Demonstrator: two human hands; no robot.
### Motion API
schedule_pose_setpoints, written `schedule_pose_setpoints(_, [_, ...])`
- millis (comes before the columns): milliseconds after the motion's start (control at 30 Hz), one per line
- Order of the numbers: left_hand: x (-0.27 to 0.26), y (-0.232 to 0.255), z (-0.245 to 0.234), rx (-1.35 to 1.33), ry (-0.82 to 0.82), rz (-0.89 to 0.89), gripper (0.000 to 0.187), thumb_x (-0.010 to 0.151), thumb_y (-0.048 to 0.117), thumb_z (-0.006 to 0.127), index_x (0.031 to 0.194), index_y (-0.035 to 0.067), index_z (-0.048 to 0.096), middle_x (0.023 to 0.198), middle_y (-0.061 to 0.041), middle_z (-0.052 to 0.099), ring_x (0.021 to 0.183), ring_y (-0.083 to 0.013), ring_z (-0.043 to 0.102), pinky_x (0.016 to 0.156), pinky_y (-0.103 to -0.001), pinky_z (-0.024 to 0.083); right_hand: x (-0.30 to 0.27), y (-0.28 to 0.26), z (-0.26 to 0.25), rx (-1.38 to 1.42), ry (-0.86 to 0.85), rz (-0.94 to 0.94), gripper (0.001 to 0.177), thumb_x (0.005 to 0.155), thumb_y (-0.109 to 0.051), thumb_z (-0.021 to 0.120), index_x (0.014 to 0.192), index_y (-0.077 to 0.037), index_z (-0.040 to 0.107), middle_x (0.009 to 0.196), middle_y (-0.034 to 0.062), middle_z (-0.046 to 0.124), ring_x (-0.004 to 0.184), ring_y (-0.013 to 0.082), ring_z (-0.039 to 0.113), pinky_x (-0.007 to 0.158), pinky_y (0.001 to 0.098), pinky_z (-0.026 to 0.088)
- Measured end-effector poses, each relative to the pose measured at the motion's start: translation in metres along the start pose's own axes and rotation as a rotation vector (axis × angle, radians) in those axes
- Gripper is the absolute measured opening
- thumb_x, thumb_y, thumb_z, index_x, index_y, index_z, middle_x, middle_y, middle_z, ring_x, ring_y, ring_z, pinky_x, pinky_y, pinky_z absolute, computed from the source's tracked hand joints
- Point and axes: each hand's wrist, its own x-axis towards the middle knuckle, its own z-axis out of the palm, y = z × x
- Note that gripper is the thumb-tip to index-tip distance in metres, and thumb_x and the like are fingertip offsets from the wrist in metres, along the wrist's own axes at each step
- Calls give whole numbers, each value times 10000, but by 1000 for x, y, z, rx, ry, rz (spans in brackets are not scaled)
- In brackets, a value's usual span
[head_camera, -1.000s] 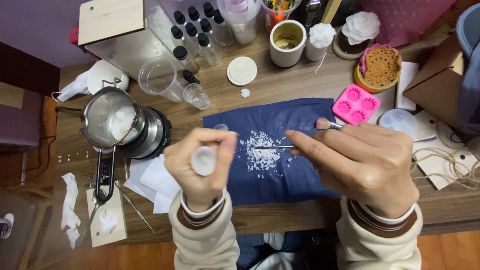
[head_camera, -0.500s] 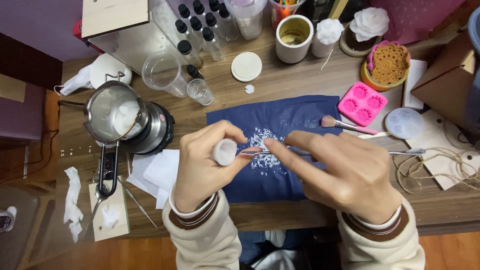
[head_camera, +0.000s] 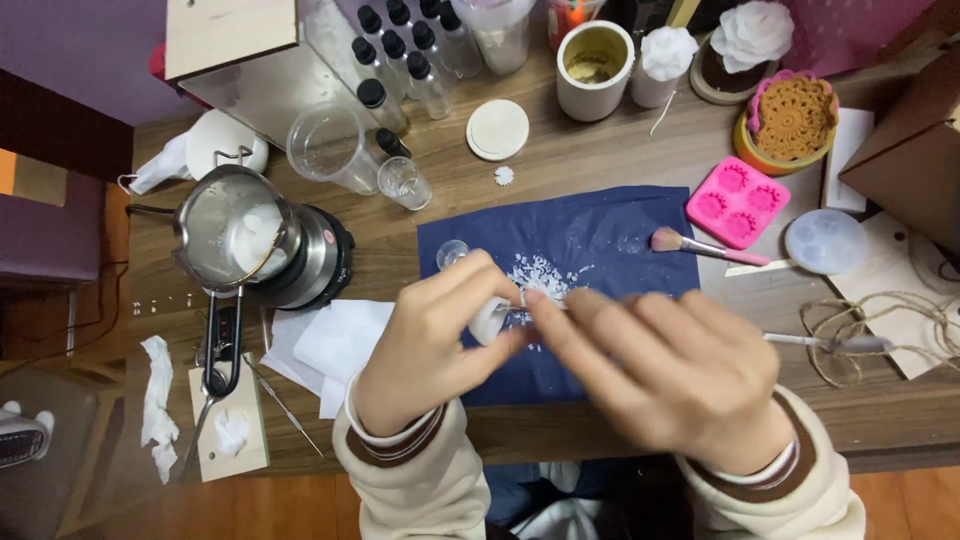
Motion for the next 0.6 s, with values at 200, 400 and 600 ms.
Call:
schedule_pose_setpoints(200, [1, -9, 9, 180, 117, 62, 180, 728, 54, 657, 700, 92, 483, 632, 0, 469, 506, -168, 408, 467, -280, 311, -5, -12, 4, -62, -29, 38, 168, 934, -109, 534, 1018, -97, 678, 882, -5, 657, 538, 137, 448, 468, 245, 293])
schedule_pose_setpoints(400, [0, -14, 11, 197, 137, 173, 145, 732, 63, 602, 661, 97, 480, 594, 10, 486, 453, -182, 387, 458, -286, 307, -9, -13, 4, -23, -12, 10, 224, 919, -121, 503, 1014, -67, 698, 864, -5, 643, 518, 129, 442, 446, 230, 277])
schedule_pose_setpoints(600, [3, -16, 19, 195, 339, 251, 328, 809, -37, 646, 606, 87, 419, 530, -3, 383, 441, -173, 286, 435, -280, 254, -4, -15, 9, -53, 33, -45, 201, 915, -129, 518, 933, -69, 709, 785, 14, 607, 500, 109, 395, 443, 223, 224])
